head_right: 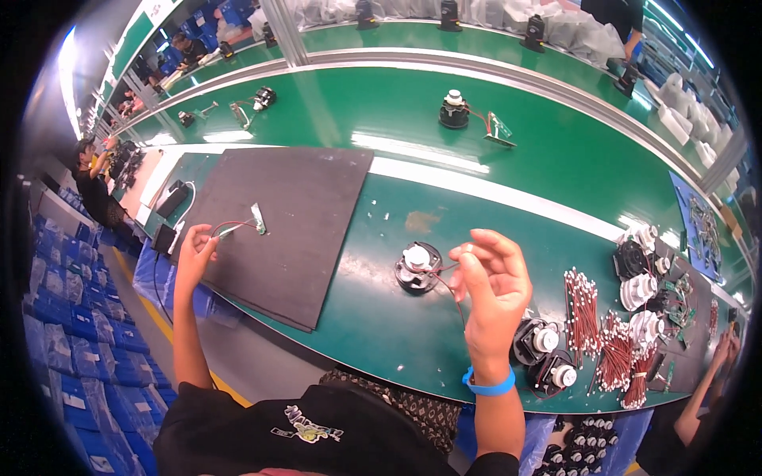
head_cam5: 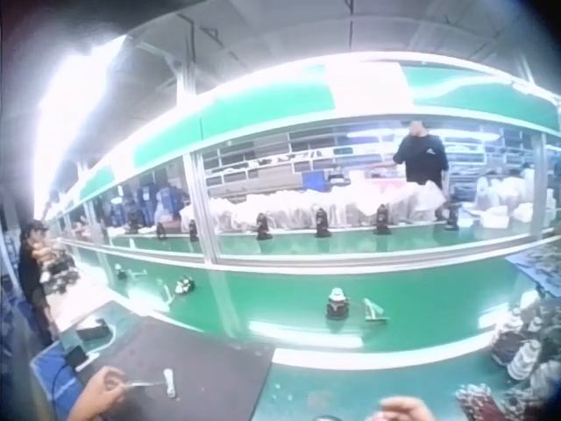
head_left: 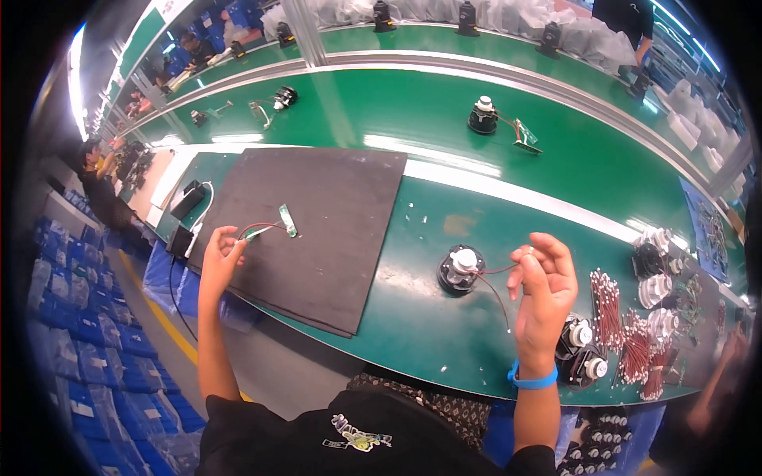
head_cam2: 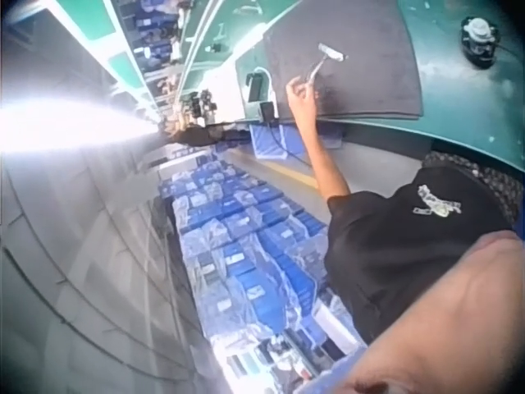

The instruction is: The person assembles electronic components by hand, taking wires and PCBs from blue bins and foam packaging and placing them into an electronic housing.

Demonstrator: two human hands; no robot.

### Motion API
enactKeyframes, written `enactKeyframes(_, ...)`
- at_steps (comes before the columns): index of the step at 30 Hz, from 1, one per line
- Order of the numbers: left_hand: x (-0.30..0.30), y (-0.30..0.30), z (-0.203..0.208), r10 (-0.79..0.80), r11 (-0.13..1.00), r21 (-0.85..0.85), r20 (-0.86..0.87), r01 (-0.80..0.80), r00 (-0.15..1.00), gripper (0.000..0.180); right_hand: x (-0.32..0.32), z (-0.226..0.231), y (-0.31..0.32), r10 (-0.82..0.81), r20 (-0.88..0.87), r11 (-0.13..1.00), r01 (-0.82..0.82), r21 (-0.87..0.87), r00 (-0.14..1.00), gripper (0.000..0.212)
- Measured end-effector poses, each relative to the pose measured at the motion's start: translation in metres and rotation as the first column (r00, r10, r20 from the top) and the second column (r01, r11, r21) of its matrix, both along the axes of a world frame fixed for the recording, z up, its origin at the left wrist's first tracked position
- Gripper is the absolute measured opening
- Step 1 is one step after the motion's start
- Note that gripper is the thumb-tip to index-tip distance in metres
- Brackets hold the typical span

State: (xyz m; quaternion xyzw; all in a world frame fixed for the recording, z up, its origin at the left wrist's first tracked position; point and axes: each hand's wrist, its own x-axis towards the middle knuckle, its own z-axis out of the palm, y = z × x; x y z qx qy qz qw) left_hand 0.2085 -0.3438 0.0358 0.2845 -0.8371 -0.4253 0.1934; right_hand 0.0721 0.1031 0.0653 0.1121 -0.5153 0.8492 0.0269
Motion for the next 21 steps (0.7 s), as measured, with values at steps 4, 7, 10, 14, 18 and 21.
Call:
enactKeyframes(4,-0.011,0.003,0.015,-0.078,0.989,0.118,-0.131,0.093,0.988,0.026,-0.001,0.001,0.005,0.001,0.026,0.998,0.001,-0.067,1.000,0.025)
enactKeyframes(7,-0.020,0.009,0.022,-0.078,0.970,0.212,-0.186,0.117,0.979,0.022,-0.001,0.001,0.003,0.001,0.009,0.998,0.000,-0.056,1.000,0.023)
enactKeyframes(10,-0.025,0.022,0.031,-0.156,0.978,0.117,-0.120,0.170,0.980,0.027,-0.003,-0.001,0.002,0.003,-0.014,0.998,-0.004,-0.061,1.000,0.020)
enactKeyframes(14,-0.024,0.024,0.030,-0.206,0.973,0.081,-0.111,0.215,0.972,0.034,-0.003,-0.001,-0.001,0.030,-0.034,0.996,-0.033,-0.078,0.999,0.016)
enactKeyframes(18,-0.045,0.037,0.016,-0.188,0.979,0.046,-0.149,0.197,0.971,0.029,-0.002,-0.001,0.001,-0.011,0.001,1.000,0.011,-0.016,1.000,0.015)
enactKeyframes(21,-0.046,0.046,0.024,-0.199,0.978,-0.108,-0.201,0.180,0.959,0.026,-0.001,-0.003,0.004,-0.005,0.032,1.000,0.005,0.011,0.999,0.016)
